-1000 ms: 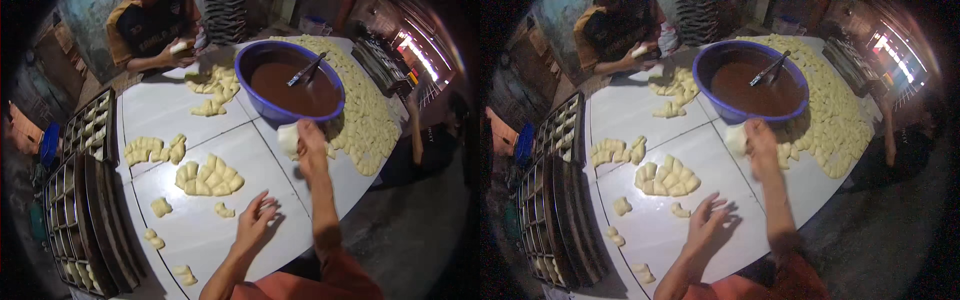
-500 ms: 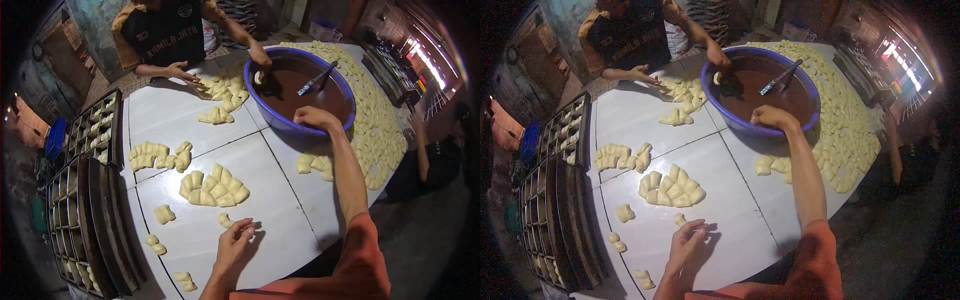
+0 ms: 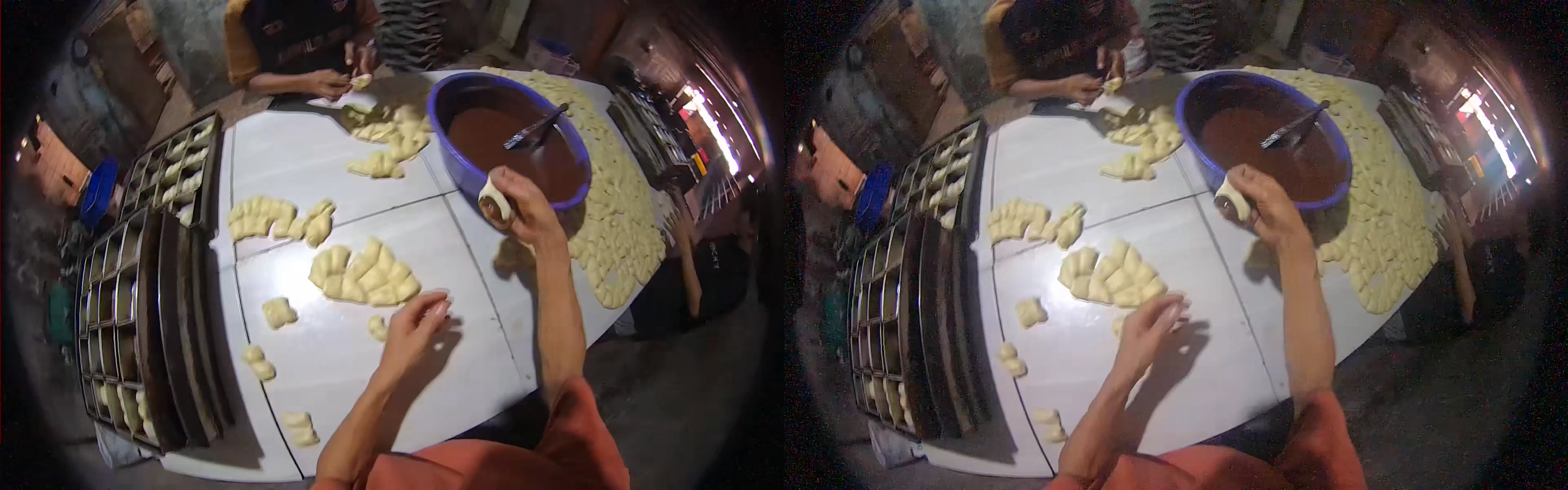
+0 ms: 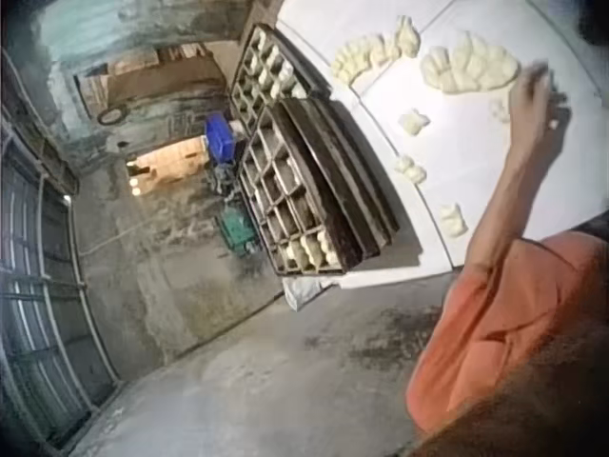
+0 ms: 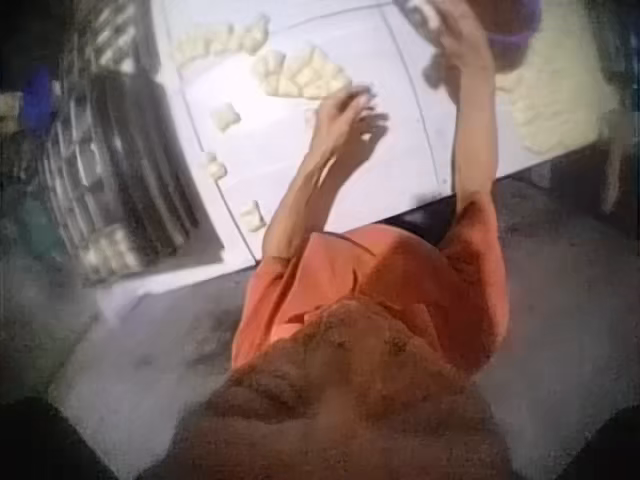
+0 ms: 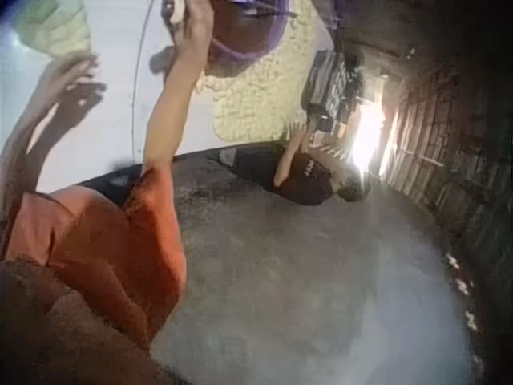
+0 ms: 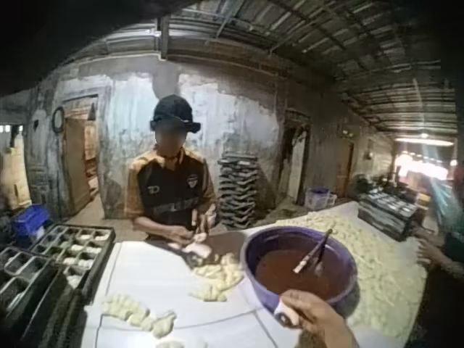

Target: The person picks up pieces of dough from a table, fills them with a dark mixture from a bowl using their fingers, and places the shaped dough pieces into a metal tray with compartments.

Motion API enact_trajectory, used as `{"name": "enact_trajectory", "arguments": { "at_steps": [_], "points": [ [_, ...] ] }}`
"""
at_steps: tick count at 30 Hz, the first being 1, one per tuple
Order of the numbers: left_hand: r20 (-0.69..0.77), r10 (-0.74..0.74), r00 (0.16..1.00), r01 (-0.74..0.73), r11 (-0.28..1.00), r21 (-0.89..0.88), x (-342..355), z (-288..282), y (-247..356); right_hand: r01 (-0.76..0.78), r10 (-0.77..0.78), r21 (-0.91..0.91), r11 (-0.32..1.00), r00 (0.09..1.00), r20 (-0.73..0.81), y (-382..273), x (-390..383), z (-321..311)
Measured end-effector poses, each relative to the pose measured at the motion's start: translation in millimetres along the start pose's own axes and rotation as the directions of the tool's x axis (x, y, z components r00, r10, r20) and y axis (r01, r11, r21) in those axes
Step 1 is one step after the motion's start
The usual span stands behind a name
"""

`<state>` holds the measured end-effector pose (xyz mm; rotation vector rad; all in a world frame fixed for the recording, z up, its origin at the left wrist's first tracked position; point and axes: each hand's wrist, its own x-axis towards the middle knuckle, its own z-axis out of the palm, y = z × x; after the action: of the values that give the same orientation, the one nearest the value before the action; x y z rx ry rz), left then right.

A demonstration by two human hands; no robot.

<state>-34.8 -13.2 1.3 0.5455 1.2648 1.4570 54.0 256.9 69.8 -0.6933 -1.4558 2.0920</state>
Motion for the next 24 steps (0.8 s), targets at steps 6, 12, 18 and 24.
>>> {"name": "enact_trajectory", "arguments": {
  "at_steps": [6, 12, 18, 24],
  "points": [
    [-0.078, -0.034, 0.996, -0.009, 0.869, -0.494, 6, 2, 0, -0.128, 0.142, 0.293, 0.948, 0.989, -0.028, 86, -72, 88],
    [-0.310, -0.072, 0.948, -0.138, 0.784, -0.605, -34, -46, -25, -0.159, 0.130, 0.377, 0.912, 0.986, 0.101, 142, -116, 121],
    [-0.426, 0.019, 0.905, -0.195, 0.907, -0.373, -56, -79, -37, 0.197, -0.203, -0.367, 0.909, 0.979, 0.020, 174, -147, 167],
    [-0.445, 0.152, 0.883, -0.217, 0.971, -0.100, -77, -81, -21, 0.414, -0.542, -0.685, 0.599, 0.840, 0.034, 191, -152, 193]
  ]
}}
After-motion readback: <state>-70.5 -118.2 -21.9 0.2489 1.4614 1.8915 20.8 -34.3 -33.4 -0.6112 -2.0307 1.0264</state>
